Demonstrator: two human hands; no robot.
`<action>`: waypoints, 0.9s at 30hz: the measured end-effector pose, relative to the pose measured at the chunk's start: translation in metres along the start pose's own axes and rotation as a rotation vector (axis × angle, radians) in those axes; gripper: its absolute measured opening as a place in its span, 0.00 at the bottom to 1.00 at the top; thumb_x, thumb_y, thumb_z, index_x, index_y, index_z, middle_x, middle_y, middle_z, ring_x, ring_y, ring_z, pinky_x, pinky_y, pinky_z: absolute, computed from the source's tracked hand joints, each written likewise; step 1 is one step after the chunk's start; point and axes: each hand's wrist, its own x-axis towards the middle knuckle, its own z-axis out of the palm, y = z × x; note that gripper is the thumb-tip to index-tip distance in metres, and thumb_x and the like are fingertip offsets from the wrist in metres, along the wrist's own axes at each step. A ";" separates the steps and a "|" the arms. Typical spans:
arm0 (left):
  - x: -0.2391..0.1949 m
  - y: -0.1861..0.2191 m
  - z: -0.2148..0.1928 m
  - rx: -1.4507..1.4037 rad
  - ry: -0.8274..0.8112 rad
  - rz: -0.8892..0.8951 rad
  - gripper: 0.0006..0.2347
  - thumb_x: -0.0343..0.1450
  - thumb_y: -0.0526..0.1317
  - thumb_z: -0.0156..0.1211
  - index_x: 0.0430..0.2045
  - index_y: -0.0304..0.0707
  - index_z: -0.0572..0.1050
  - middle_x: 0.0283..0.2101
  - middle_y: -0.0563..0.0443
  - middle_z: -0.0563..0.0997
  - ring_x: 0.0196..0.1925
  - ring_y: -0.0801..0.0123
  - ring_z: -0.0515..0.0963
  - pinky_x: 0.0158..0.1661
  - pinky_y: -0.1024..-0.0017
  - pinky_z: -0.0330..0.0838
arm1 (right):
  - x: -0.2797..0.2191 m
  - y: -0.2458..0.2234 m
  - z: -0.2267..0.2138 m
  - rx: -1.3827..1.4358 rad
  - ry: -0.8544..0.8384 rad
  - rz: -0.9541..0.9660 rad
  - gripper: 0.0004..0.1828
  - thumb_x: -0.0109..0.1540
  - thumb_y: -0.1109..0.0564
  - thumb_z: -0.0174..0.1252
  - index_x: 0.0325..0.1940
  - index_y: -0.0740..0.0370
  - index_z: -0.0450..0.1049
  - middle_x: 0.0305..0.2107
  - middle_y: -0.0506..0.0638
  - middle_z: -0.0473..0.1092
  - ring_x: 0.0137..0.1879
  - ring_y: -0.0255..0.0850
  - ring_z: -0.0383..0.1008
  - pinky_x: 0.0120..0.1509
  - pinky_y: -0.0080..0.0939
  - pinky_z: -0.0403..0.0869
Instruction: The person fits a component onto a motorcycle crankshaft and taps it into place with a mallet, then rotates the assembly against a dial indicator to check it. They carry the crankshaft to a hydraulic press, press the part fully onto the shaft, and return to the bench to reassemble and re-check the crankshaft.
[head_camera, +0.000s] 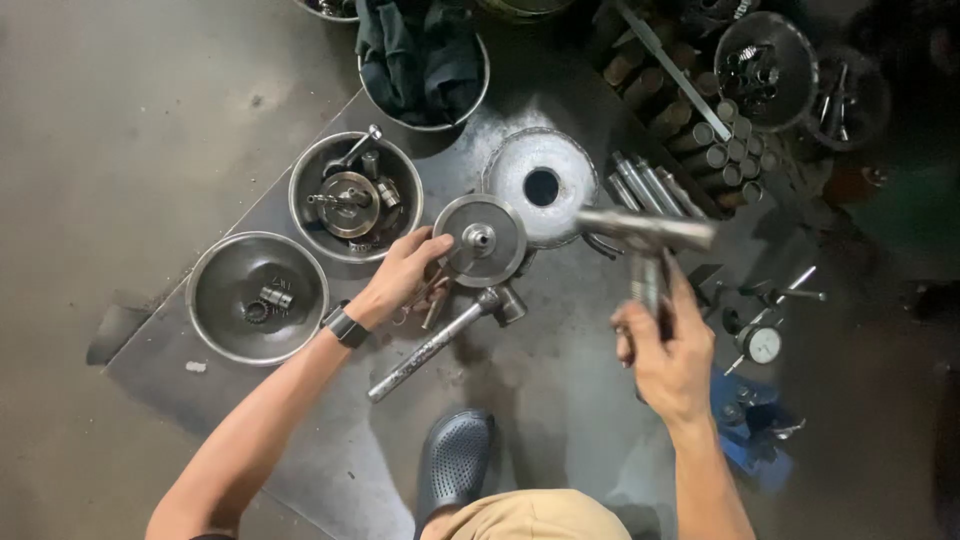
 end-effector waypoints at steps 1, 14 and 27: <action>0.003 0.001 -0.003 0.001 -0.003 0.002 0.17 0.74 0.47 0.54 0.47 0.29 0.68 0.24 0.50 0.73 0.18 0.73 0.71 0.17 0.75 0.65 | 0.005 -0.005 0.006 0.000 0.003 -0.002 0.32 0.65 0.59 0.55 0.74 0.57 0.61 0.26 0.48 0.73 0.23 0.29 0.69 0.24 0.31 0.69; -0.006 0.022 0.003 0.299 0.026 0.038 0.23 0.73 0.54 0.54 0.44 0.26 0.74 0.24 0.52 0.75 0.19 0.78 0.71 0.18 0.77 0.63 | 0.034 -0.024 0.046 -0.489 -0.152 -0.502 0.33 0.65 0.60 0.63 0.74 0.58 0.64 0.38 0.62 0.76 0.38 0.51 0.79 0.44 0.45 0.76; 0.002 0.004 -0.003 0.215 0.033 0.060 0.20 0.74 0.52 0.56 0.43 0.27 0.71 0.25 0.50 0.75 0.18 0.77 0.71 0.16 0.78 0.62 | 0.036 -0.015 0.039 -0.538 -0.070 -0.475 0.32 0.65 0.59 0.62 0.74 0.62 0.65 0.31 0.60 0.76 0.32 0.41 0.76 0.39 0.41 0.75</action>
